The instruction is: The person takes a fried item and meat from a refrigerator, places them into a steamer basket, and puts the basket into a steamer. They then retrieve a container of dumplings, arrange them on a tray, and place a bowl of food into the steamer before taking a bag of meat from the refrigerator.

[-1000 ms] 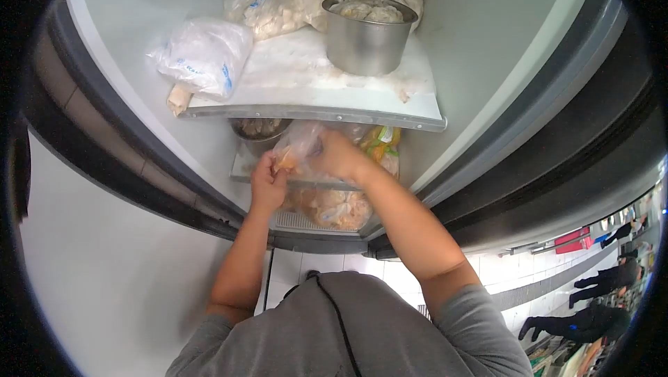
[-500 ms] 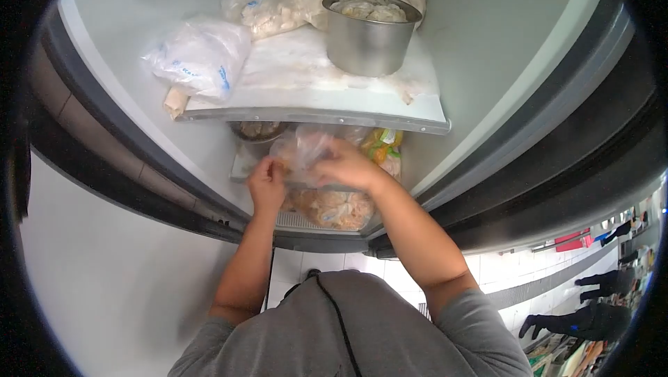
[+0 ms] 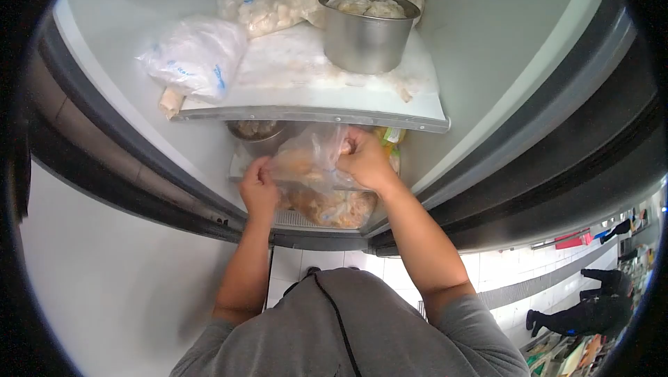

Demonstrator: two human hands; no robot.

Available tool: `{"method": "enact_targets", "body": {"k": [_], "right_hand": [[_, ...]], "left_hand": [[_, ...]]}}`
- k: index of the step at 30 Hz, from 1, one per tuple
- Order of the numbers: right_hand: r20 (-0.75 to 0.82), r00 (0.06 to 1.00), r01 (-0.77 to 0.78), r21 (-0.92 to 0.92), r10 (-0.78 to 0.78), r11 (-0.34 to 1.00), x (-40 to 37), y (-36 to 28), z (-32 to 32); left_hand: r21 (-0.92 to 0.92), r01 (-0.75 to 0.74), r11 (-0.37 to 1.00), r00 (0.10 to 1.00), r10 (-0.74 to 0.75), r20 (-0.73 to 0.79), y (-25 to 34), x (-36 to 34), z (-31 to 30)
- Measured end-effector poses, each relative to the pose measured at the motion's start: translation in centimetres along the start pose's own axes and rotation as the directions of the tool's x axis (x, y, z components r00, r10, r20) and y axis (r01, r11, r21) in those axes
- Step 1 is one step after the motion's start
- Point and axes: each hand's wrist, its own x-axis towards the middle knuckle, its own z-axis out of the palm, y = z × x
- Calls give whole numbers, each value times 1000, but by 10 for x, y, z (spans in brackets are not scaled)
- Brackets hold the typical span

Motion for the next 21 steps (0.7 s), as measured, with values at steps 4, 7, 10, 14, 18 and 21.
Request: {"method": "enact_targets", "body": {"k": [4,7,10,14,18,21], "right_hand": [[-122,985,-83,294,124,952,2,12,-6],[-296,955,48,214,18,976,9,10,-12],[-443,896,99,164,-16,981,2,-2,-30],[-470,880,145,395,64,907,-4,-7,-27],[-522,816,323,767,246,555,-19,-25,-18],[-410,872,329,895,266,302,-37,-19,-31]], "left_hand": [[94,27,995,998,-33,61,18,3,-6],[173,-96,980,995,93,28,-1,6,-6],[300,-112,947,990,80,118,0,2,-15],[125,-486,865,874,485,45,38,-11,-14],[-79,-688,721,589,619,519,104,-16,-2],[225,-454,862,791,274,547,53,-11,30]]}}
